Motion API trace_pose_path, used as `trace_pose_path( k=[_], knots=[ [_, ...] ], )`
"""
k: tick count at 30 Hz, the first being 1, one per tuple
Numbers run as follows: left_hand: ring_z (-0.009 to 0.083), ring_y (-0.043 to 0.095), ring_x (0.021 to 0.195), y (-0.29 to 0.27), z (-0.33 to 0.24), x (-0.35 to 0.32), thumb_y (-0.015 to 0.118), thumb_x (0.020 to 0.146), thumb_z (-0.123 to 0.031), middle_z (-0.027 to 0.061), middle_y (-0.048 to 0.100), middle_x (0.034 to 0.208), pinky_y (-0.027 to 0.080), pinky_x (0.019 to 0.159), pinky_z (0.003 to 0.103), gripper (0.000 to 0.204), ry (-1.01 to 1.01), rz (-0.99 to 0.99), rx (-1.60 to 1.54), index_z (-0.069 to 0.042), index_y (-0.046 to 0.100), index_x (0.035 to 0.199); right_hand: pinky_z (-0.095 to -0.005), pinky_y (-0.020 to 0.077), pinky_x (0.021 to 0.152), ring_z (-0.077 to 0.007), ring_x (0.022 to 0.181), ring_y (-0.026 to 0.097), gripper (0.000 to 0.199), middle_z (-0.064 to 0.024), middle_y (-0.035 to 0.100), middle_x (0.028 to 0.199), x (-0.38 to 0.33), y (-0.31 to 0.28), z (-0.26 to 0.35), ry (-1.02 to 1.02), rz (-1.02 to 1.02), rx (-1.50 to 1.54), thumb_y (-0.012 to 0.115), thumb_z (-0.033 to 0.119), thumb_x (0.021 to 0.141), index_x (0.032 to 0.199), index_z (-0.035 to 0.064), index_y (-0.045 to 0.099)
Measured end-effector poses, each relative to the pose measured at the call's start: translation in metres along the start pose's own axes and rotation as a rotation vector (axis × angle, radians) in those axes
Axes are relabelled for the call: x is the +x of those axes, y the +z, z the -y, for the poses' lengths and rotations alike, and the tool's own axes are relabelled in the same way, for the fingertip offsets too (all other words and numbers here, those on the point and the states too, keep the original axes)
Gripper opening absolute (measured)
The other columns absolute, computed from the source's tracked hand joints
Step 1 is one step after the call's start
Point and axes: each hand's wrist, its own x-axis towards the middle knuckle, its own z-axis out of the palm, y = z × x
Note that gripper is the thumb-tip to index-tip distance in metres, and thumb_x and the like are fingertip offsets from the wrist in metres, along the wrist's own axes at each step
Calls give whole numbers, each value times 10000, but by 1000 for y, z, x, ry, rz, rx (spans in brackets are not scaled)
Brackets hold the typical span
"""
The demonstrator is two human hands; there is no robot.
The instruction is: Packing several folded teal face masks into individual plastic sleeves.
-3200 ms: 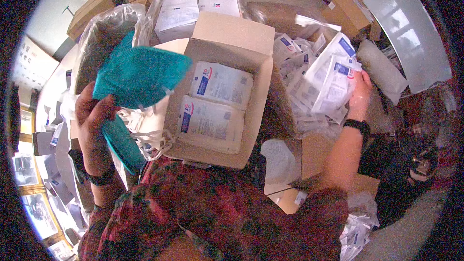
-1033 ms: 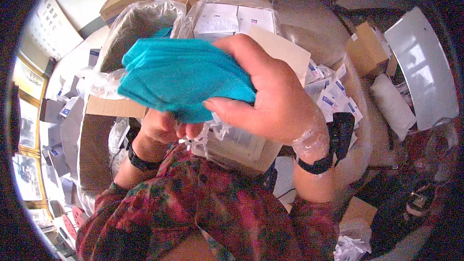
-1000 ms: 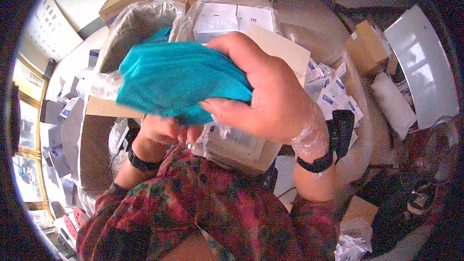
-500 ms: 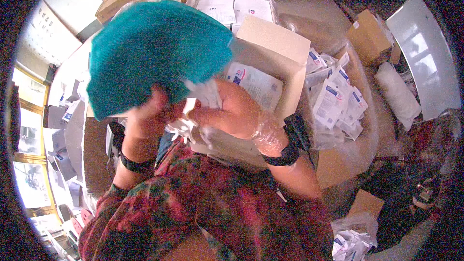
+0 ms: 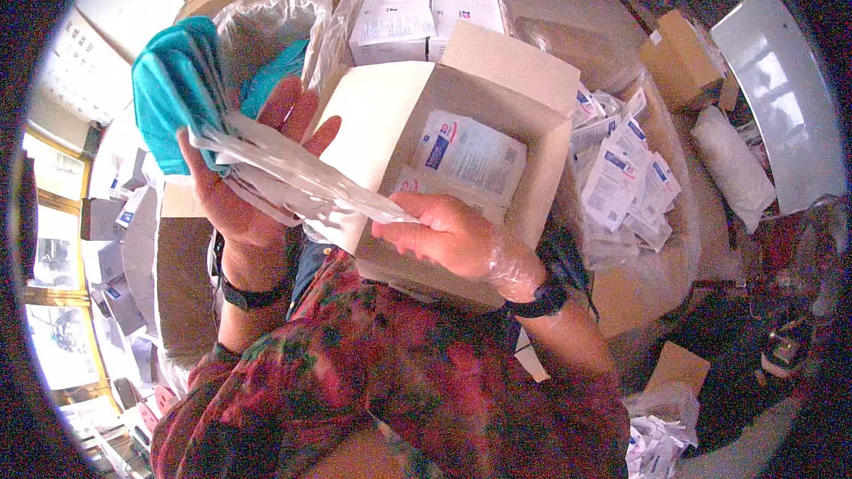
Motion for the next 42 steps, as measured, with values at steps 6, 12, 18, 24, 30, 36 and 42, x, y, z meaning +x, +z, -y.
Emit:
trace_pose_path(
  k=[6, 12, 18, 24, 30, 36, 42],
  knots=[
    [129, 477, 385, -7, -15, -12, 428, 943, -426, 32, 514, 571, 386, 446, 256, 444, -109, 282, 4, -106, 509, 1239, -214, 430, 735, -58, 825, 518, 234, 16, 608, 925, 5, -6, -1, -169, -4, -216, 554, 84, 920, 1146, 21, 561],
    [277, 654, 796, 7, -33, -38, 672, 820, -311, 193, 574, 1009, 540, 744, 381, 315, -179, 72, 892, -28, 654, 957, -275, 454, 772, -124, 874, 575, 223, -60, 624, 932, -4, -22, 18, -157, 4, -569, 561, 74, 893, 1111, 27, 569],
    [348, 660, 899, 34, -42, -35, 718, 662, -184, 222, 518, 1273, 557, 737, 392, 403, -135, 685, 1659, -66, 655, 1042, -360, 478, 801, -296, 940, 617, 271, -137, 624, 953, -5, -7, 40, -281, 40, -744, 613, 63, 818, 1084, 24, 584],
    [309, 620, 720, 36, -28, -39, 603, 680, -114, 143, 551, 903, 509, 626, 399, 259, -194, 861, 1877, -20, 567, 919, -386, 490, 789, -335, 929, 603, 293, -143, 603, 954, -3, 7, 30, -361, 31, -814, 644, 56, 782, 1071, 30, 600],
    [304, 618, 734, 32, -24, -38, 622, 648, -158, 129, 553, 886, 512, 635, 399, 331, -235, 865, 1811, -25, 589, 950, -393, 503, 733, -332, 863, 601, 211, -120, 572, 908, -4, 16, 35, -444, -86, -1011, 621, 75, 767, 973, 47, 586],
    [302, 601, 691, 35, -26, -39, 599, 672, -95, 118, 506, 796, 497, 614, 394, 251, -187, 878, 1803, -7, 549, 901, -386, 498, 721, -315, 847, 600, 219, -103, 580, 895, -11, 11, 45, -417, -52, -1145, 641, 65, 766, 980, 57, 594],
    [309, 610, 731, 31, -23, -38, 608, 661, -162, 124, 539, 850, 506, 627, 399, 296, -227, 896, 1804, -21, 573, 919, -395, 499, 721, -326, 836, 608, 245, -111, 587, 887, -6, 13, 34, -400, -29, -1037, 645, 68, 766, 1002, 45, 584]
  ],
)
